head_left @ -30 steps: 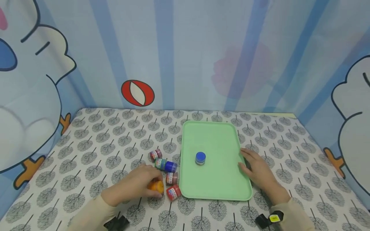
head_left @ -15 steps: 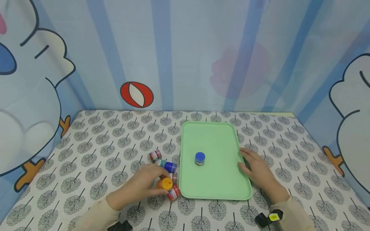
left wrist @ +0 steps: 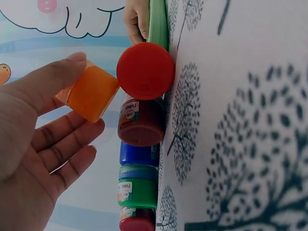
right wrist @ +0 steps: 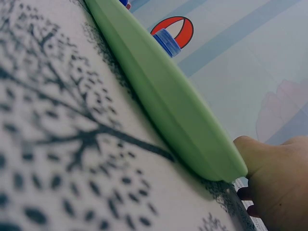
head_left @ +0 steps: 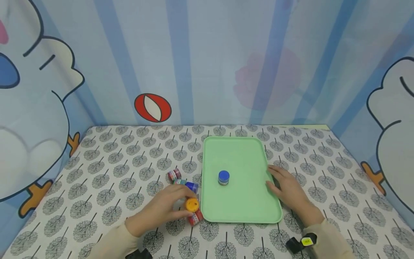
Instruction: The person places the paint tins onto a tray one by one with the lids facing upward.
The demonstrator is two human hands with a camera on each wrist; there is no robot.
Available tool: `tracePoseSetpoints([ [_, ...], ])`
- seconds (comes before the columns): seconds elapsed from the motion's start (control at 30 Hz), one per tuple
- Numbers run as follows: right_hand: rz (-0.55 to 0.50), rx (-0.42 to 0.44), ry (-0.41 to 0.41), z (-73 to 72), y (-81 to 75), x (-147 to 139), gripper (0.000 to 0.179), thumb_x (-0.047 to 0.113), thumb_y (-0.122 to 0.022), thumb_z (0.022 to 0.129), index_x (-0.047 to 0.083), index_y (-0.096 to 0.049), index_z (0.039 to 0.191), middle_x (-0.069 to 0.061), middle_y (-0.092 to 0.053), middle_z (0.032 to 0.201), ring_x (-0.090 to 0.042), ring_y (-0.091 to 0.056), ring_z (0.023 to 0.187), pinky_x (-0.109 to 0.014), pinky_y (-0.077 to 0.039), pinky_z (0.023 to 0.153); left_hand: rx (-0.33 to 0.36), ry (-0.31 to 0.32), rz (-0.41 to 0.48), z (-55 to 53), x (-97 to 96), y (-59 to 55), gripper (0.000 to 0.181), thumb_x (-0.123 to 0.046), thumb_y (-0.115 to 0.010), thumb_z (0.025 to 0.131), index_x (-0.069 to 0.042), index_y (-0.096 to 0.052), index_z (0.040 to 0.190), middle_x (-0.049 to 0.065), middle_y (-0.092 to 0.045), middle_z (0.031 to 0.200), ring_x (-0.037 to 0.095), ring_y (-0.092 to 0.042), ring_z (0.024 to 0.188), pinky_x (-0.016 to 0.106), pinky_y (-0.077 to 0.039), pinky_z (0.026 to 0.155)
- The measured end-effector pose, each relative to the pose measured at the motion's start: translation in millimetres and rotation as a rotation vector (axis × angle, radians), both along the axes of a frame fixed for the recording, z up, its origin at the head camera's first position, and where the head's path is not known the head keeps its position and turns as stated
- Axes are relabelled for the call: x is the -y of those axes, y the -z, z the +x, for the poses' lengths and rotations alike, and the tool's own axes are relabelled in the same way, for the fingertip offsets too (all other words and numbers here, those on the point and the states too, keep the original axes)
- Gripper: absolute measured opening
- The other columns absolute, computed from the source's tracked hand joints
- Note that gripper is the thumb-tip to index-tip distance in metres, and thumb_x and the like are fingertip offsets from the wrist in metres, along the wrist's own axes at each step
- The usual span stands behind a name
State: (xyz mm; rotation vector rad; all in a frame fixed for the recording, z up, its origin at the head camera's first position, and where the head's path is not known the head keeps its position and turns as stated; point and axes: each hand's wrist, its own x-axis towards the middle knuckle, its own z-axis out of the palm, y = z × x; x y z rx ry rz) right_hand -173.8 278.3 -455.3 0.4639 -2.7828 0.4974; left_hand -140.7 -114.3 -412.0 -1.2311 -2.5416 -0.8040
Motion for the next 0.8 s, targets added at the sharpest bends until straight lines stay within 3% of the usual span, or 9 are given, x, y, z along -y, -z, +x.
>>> tracePoseSetpoints([
  [0.3,0.001,0.004,0.010,-0.6,1.0,-2,0.049,0.019,-0.064,0.091,-0.005,-0.052,0.132,-0.022,-0.052,0.137,-0.042,-0.050,0.125,-0.055,-0.041,0.104,0.013,-0.003,-0.020,-4.2,-13.7,-4.6,0.037,-0.034,-0.078,0.075,-0.018,-0.067,0.107,-0.006,-0.067,0.108,0.013,-0.061,0.101,0.034,-0.050,0.092],
  [0.5,-0.001,0.015,0.003,-0.8,0.0,0,0.048,0.019,-0.064,0.091,-0.005,-0.053,0.131,-0.021,-0.052,0.138,-0.041,-0.050,0.125,-0.055,-0.041,0.104,0.011,-0.023,-0.029,-2.6,-22.7,-4.4,0.039,-0.033,-0.079,0.073,-0.016,-0.066,0.105,-0.004,-0.068,0.102,0.012,-0.060,0.094,0.032,-0.047,0.086],
  [0.8,-0.007,0.026,0.014,-1.9,1.7,0,0.049,0.020,-0.064,0.091,-0.005,-0.053,0.132,-0.020,-0.051,0.139,-0.040,-0.049,0.126,-0.054,-0.041,0.105,0.087,-0.041,-0.108,-2.3,-43.8,-6.8,0.037,-0.034,-0.077,0.078,-0.013,-0.067,0.107,-0.004,-0.069,0.100,0.011,-0.060,0.092,0.035,-0.045,0.091],
])
